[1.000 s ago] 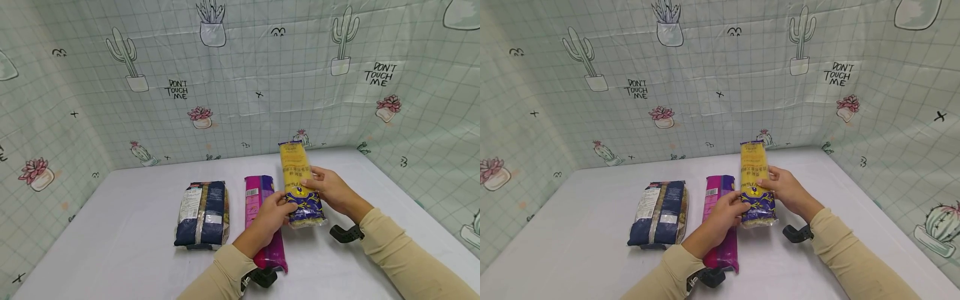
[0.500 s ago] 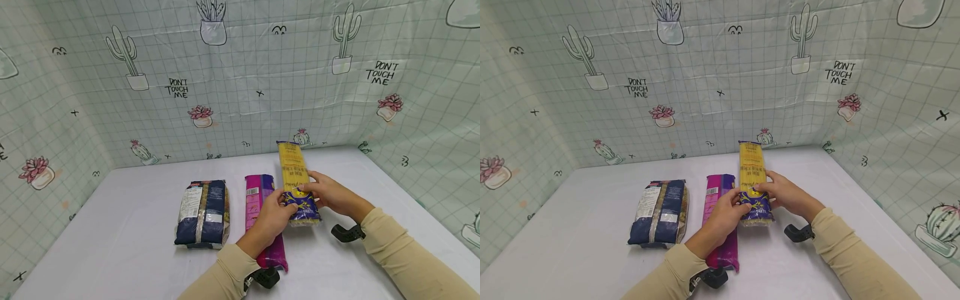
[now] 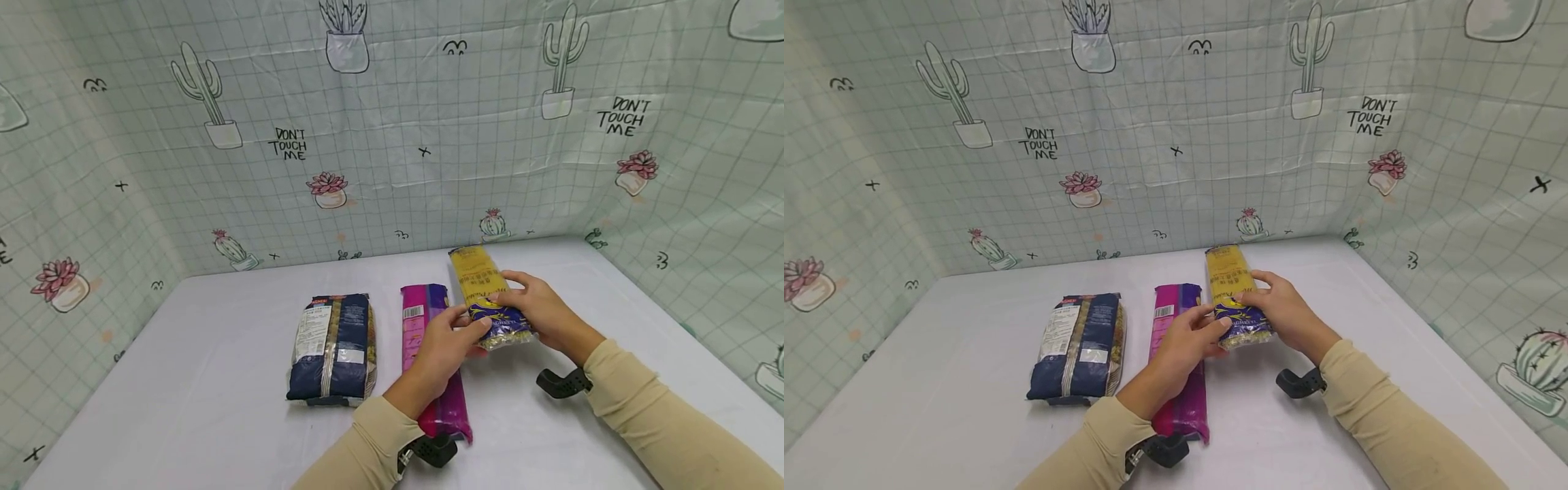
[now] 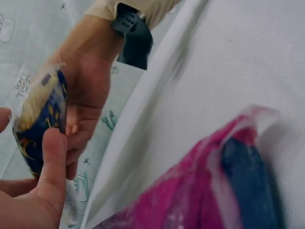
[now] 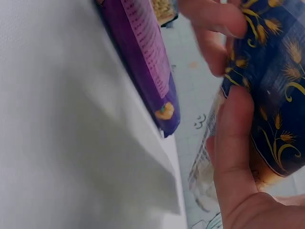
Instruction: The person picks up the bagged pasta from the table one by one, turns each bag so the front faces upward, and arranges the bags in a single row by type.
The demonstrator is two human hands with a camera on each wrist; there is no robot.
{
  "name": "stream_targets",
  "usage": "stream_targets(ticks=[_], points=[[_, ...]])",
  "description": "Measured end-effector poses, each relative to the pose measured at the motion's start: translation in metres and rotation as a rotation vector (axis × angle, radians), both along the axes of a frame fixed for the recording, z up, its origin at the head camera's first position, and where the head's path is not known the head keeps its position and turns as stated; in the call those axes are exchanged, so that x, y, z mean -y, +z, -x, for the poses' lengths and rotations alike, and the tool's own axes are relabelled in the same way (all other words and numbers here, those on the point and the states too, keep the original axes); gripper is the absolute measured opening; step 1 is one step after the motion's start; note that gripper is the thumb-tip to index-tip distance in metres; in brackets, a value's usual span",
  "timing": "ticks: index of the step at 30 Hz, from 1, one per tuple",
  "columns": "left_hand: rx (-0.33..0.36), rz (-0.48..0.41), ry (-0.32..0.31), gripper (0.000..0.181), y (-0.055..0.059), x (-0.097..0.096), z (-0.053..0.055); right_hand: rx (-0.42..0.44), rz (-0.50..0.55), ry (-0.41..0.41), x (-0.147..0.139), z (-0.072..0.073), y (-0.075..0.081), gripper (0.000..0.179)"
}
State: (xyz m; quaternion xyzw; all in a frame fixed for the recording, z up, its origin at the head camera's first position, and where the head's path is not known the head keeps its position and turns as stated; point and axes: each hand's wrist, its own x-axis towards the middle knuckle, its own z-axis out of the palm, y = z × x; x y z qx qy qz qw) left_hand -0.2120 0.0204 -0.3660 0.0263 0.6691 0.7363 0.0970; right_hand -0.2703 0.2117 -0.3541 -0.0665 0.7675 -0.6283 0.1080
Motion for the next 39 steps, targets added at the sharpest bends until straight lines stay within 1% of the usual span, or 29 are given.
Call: stream_targets(ticks=[3,5,10,12,15,17,21,23,25,27,30,32,36,39], points=[[0.005,-0.03,-0.032,0.053,0.002,0.0,-0.001,0.013,-0.006,-0.037,-0.004,0.003,-0.002,0.08],[0.012,-0.052,-0.067,0.051,0.004,-0.001,-0.003,0.023,-0.003,-0.047,-0.008,0.006,-0.003,0.08],[0.037,-0.167,-0.16,0.051,0.005,-0.002,-0.007,0.043,-0.025,-0.062,-0.014,0.01,-0.008,0.081],[0.048,-0.21,-0.184,0.051,0.005,-0.002,-0.008,0.054,-0.039,-0.064,-0.015,0.012,-0.01,0.081],[0.06,-0.235,-0.214,0.052,0.006,-0.002,-0.009,0.073,-0.062,-0.079,-0.015,0.013,-0.011,0.081],[0.062,-0.233,-0.227,0.053,0.006,-0.001,-0.009,0.081,-0.068,-0.099,-0.015,0.015,-0.012,0.081],[0.057,-0.212,-0.244,0.052,0.006,0.001,-0.009,0.1,-0.085,-0.157,-0.016,0.017,-0.013,0.076],[0.065,-0.192,-0.251,0.05,0.006,0.002,-0.009,0.109,-0.086,-0.183,-0.018,0.017,-0.015,0.072],[0.085,-0.144,-0.264,0.048,0.005,0.002,-0.009,0.109,-0.088,-0.203,-0.019,0.018,-0.017,0.066],[0.108,-0.065,-0.276,0.044,0.004,0.002,-0.01,0.099,-0.1,-0.214,-0.021,0.018,-0.02,0.061],[0.135,0.042,-0.29,0.036,0.003,0.001,-0.011,0.062,-0.13,-0.212,-0.023,0.018,-0.023,0.053],[0.136,0.085,-0.292,0.032,0.003,0.0,-0.011,0.04,-0.152,-0.2,-0.025,0.019,-0.024,0.049],[0.127,0.112,-0.296,0.027,0.003,0.001,-0.011,-0.009,-0.233,-0.156,-0.027,0.019,-0.022,0.044],[0.099,0.129,-0.302,0.027,0.005,0.005,-0.011,-0.034,-0.307,-0.126,-0.027,0.02,-0.019,0.041]])
